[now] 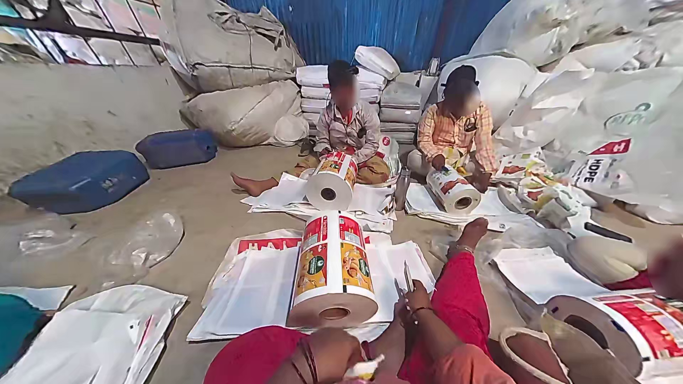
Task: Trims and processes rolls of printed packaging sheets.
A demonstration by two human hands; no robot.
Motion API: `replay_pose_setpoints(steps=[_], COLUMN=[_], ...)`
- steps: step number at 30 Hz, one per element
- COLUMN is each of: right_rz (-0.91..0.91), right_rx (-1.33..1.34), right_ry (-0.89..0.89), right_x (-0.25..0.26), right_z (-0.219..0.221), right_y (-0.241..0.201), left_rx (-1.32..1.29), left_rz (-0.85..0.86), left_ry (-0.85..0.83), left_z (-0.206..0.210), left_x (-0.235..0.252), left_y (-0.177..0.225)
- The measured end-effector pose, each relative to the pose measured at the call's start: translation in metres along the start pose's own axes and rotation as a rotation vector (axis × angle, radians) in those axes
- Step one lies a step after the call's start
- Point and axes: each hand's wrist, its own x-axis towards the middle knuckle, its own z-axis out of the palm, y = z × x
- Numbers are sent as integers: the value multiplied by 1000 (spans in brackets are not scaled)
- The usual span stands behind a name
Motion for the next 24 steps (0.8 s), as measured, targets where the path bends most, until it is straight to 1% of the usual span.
replay_pose_setpoints(steps=[1,2,3,4,5,6,7,8,9,10,11,13,14,16,18,20,24], right_rz=[29,67,66,-9,-181,-396,-84,129,192,194,158,82,64,52,48,60,58], right_rx=[15,38,55,73,109,160,143,230,333,419,437,367,334,303,278,218,101], right_ry=[1,-24,-27,20,162,375,80,-32,-37,-22,-9,8,31,93,135,150,53], right_x=[0,-5,-7,-7,-4,-1,-28,-37,-45,-50,-51,-49,-47,-39,-26,-15,-5], right_z=[1,-2,-3,1,11,27,-1,-15,-23,-29,-39,-55,-61,-63,-53,-34,-7], right_y=[2,-4,-5,2,21,46,18,-8,-25,-35,-38,-33,-29,-20,-14,-14,-17], left_rx=[-78,-184,-300,-430,-546,-597,-586,-533,-485,-449,-438,-443,-427,-369,-304,-252,-240], left_rz=[80,182,279,326,291,186,71,-40,-129,-181,-203,-234,-228,-140,-58,-11,-62], left_ry=[60,170,345,566,783,989,1149,1263,1314,1324,1320,1254,1217,1132,1049,992,941], left_z=[-21,-41,-60,-76,-91,-99,-104,-110,-114,-113,-110,-95,-85,-71,-69,-68,-67], left_x=[-3,-5,-6,-3,3,10,19,27,33,38,43,51,57,69,73,73,74], left_y=[-5,-11,-17,-23,-31,-43,-59,-77,-96,-112,-125,-145,-154,-167,-172,-171,-165])
